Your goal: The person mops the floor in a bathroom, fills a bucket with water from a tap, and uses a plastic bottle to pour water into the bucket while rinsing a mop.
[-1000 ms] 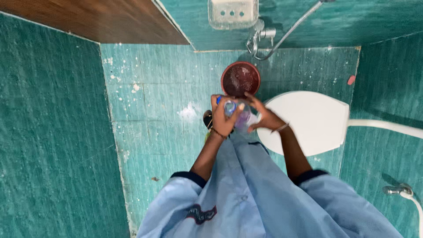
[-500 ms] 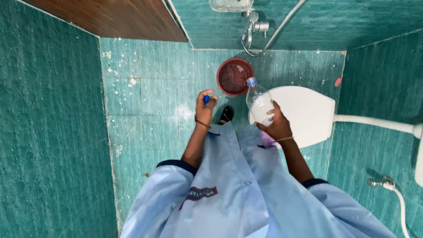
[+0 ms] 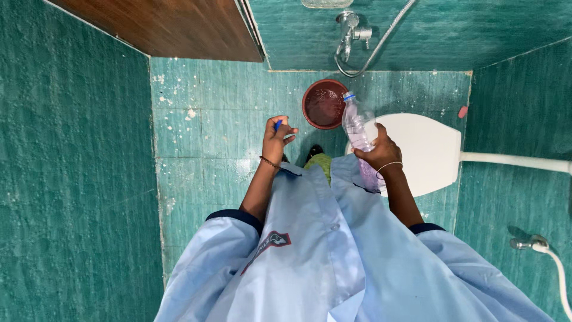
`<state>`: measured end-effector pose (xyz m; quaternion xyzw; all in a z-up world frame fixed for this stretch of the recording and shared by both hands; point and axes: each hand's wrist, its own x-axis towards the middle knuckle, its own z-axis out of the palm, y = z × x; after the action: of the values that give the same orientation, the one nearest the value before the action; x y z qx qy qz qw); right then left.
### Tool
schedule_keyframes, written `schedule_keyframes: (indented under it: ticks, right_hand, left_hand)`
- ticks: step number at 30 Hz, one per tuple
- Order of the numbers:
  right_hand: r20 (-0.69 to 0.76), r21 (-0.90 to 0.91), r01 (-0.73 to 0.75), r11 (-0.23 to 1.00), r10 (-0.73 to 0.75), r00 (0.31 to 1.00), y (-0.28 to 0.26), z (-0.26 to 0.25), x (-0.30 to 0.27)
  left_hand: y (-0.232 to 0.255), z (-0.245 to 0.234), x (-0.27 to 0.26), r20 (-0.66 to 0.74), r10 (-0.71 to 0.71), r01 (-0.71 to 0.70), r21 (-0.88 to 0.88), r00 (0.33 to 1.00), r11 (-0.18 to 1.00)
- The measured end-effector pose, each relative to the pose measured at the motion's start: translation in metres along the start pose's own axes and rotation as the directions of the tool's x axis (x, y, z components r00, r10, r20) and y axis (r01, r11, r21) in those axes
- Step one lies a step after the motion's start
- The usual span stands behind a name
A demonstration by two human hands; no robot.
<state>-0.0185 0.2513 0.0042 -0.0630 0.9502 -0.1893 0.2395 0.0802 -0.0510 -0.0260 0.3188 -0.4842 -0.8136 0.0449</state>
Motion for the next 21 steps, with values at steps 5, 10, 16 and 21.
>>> schedule_keyframes:
  ticks: [5, 10, 16, 21]
  right_hand:
    - [0.026, -0.005, -0.063, 0.998, 0.063, 0.998, -0.01, -0.003, -0.006]
    - [0.017, -0.024, -0.07, 0.997, 0.071, 0.997, -0.014, -0.005, -0.01]
    - [0.019, -0.047, -0.108, 0.993, 0.109, 0.994, -0.013, -0.007, -0.013]
    - [0.048, -0.096, -0.143, 0.985, 0.148, 0.988, -0.012, -0.01, -0.013]
  left_hand:
    - [0.018, -0.002, -0.002, 0.053, -0.01, 0.005, 0.085, 0.999, 0.996]
    - [0.021, -0.003, 0.001, 0.068, -0.041, 0.034, 0.095, 0.997, 0.995]
    - [0.019, 0.0, -0.001, 0.083, -0.07, 0.061, 0.11, 0.994, 0.992]
    - [0.019, -0.001, 0.001, 0.084, -0.088, 0.078, 0.118, 0.993, 0.99]
